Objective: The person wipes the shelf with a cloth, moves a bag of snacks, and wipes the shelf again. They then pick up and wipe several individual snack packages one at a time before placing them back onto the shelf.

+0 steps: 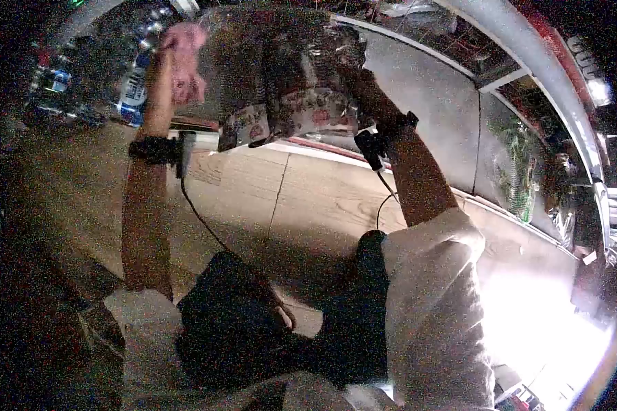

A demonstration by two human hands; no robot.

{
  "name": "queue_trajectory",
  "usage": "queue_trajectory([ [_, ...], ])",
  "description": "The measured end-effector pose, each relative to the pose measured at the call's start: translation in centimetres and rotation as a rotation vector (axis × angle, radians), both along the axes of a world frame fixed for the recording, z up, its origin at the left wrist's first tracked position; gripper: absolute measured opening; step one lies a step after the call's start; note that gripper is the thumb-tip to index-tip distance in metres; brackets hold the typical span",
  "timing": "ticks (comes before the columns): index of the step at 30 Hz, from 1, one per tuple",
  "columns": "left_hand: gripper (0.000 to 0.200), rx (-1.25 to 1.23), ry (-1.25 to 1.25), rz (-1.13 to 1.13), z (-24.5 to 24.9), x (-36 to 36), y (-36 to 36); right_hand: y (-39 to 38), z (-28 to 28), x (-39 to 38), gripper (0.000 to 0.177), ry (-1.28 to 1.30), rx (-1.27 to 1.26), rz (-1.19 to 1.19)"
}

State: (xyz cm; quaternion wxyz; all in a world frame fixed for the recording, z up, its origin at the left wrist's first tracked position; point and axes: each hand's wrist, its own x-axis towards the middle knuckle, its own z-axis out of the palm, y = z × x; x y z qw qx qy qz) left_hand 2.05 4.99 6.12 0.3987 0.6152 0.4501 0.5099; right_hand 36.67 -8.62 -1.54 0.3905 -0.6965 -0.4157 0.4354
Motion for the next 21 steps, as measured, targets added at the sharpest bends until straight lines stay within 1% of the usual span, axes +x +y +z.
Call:
queue_trajectory([
  [1, 0.038, 0.059, 0.125, -0.063, 0.1, 2.7, -1.6, 0.6, -1.8, 0.2, 0.058, 0.077, -0.129, -0.05],
  [2, 0.037, 0.147, 0.285, -0.205, 1.5, 5.4, -3.8, 0.5, -2.8, -0.3, 0.054, 0.072, -0.133, -0.038],
  [3, 0.038, 0.062, 0.121, -0.333, 1.4, 7.8, -6.0, 0.3, -3.5, -1.2, 0.05, 0.053, -0.081, -0.006],
  [4, 0.041, 0.112, 0.111, -0.267, 0.2, 10.2, -7.5, 0.0, -4.2, -1.9, 0.047, 0.032, -0.014, 0.025],
  [5, 0.041, 0.108, 0.1, -0.275, -0.7, 11.9, -8.6, 0.1, -5.4, -2.5, 0.045, -0.016, 0.111, 0.071],
  [6, 0.038, 0.459, 0.25, -0.309, -1.4, 13.2, -9.4, 0.8, -7.2, -2.8, 0.044, -0.091, 0.294, 0.126],
  [7, 0.036, 0.632, 0.334, -0.328, -1.5, 13.8, -10.0, 1.7, -9.3, -2.6, 0.044, -0.178, 0.499, 0.18],
  [8, 0.035, 0.81, 0.405, -0.335, -1.5, 14.5, -10.5, 2.2, -9.7, -3.1, 0.045, -0.241, 0.692, 0.207],
  [9, 0.033, 0.597, 0.513, -0.36, -1.5, 14.8, -10.8, 2.2, -9.9, -2.7, 0.044, -0.32, 0.525, 0.249],
  [10, 0.031, 0.38, 0.616, -0.384, -1.5, 15.0, -10.9, 1.5, -7.9, -3.0, 0.044, -0.396, 0.354, 0.286],
  [11, 0.031, 0.383, 0.616, -0.392, -1.2, 15.1, -10.3, 0.8, -5.4, -3.3, 0.044, -0.472, 0.181, 0.319],
  [13, 0.03, 0.237, -0.016, -0.198, 0.1, 14.6, -7.9, -0.8, -1.6, -4.5, 0.047, -0.2, -0.004, 0.069],
  [14, 0.03, 0.23, 0.048, -0.121, 1.5, 13.5, -6.8, -1.6, 0.3, -5.1, 0.05, -0.069, -0.074, -0.078],
  [15, 0.031, 0.229, 0.111, -0.035, 2.5, 11.9, -5.3, -1.8, 1.5, -5.4, 0.062, 0.013, -0.091, -0.159],
  [16, 0.032, 0.283, 0.134, 0.019, 1.6, 10.6, -2.7, -1.6, 0.6, -5.4, 0.062, 0.012, -0.089, -0.156],
  [17, 0.033, 0.337, 0.155, 0.078, 0.2, 9.2, -0.4, -1.4, -0.8, -5.4, 0.063, -0.015, 0.011, -0.176],
  [19, 0.036, 0.196, 0.384, 0.218, -1.4, 6.6, 0.9, -1.0, -1.8, -5.6, 0.064, -0.042, 0.105, -0.181],
  [20, 0.04, 0.178, 0.306, 0.179, -2.6, 5.5, 1.1, -1.1, -1.4, -5.6, 0.065, 0.096, 0.061, -0.214],
  [21, 0.04, 0.168, 0.306, 0.192, -4.0, 4.7, 1.2, -1.0, -0.9, -5.7, 0.065, 0.234, 0.015, -0.247],
])
